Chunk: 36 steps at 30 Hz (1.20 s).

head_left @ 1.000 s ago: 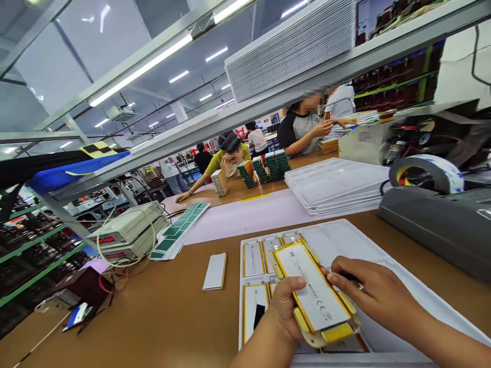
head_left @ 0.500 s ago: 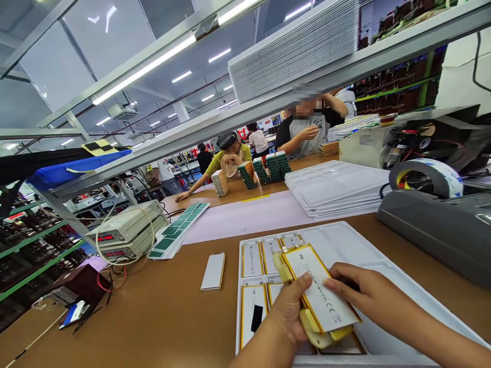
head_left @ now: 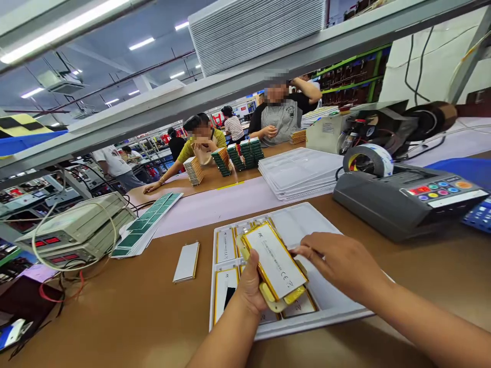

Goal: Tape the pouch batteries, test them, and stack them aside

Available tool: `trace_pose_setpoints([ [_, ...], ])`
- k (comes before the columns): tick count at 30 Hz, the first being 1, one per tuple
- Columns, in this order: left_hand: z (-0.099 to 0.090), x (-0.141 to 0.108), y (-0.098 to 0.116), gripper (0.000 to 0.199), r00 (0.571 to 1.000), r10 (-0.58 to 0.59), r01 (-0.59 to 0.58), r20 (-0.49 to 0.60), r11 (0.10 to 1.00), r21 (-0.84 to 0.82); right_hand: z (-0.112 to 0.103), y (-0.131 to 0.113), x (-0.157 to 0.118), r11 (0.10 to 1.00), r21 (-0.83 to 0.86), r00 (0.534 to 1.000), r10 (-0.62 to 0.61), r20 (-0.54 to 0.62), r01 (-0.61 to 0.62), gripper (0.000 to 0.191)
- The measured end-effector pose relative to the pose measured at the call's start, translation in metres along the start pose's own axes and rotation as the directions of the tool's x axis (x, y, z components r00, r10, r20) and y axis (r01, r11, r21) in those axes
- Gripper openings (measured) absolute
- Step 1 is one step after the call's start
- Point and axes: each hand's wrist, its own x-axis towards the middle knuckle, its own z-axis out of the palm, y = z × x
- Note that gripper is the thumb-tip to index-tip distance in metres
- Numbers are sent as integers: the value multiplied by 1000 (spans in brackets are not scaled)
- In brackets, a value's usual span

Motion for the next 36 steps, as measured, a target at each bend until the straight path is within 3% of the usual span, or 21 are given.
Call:
trace_pose_setpoints([
  [3, 2, -6, 13, 55, 999, 49, -49, 13, 999, -2, -5, 12, 2, 995, -61, 990, 71, -126, -79, 44],
  [11, -1, -14, 34, 45, 963, 267, -266, -26, 964, 28, 4, 10, 4, 994, 10, 994, 110, 18, -110, 44],
  [17, -1, -13, 35, 43, 940, 320, -317, -121, 947, 47, 6, 10, 4, 992, 46, 992, 114, 55, -117, 43],
  [22, -2, -12, 38, 50, 925, 361, -355, -119, 932, 70, 8, 12, 5, 991, 52, 991, 117, 68, -121, 43],
  [27, -2, -15, 45, 38, 911, 399, -391, -99, 916, 91, 10, 12, 6, 993, 57, 992, 100, 83, -105, 43],
  [31, -3, -20, 54, 33, 910, 389, -363, -143, 914, 181, 13, 14, 6, 991, 51, 988, 121, 93, -126, 43],
  [33, -7, -21, 62, 36, 890, 420, -385, -178, 901, 201, 14, 16, 7, 990, 50, 987, 125, 96, -130, 42],
  [36, -20, -25, 81, 39, 801, 532, -488, -274, 846, 215, 16, 19, 7, 989, 70, 988, 120, 98, -127, 41],
])
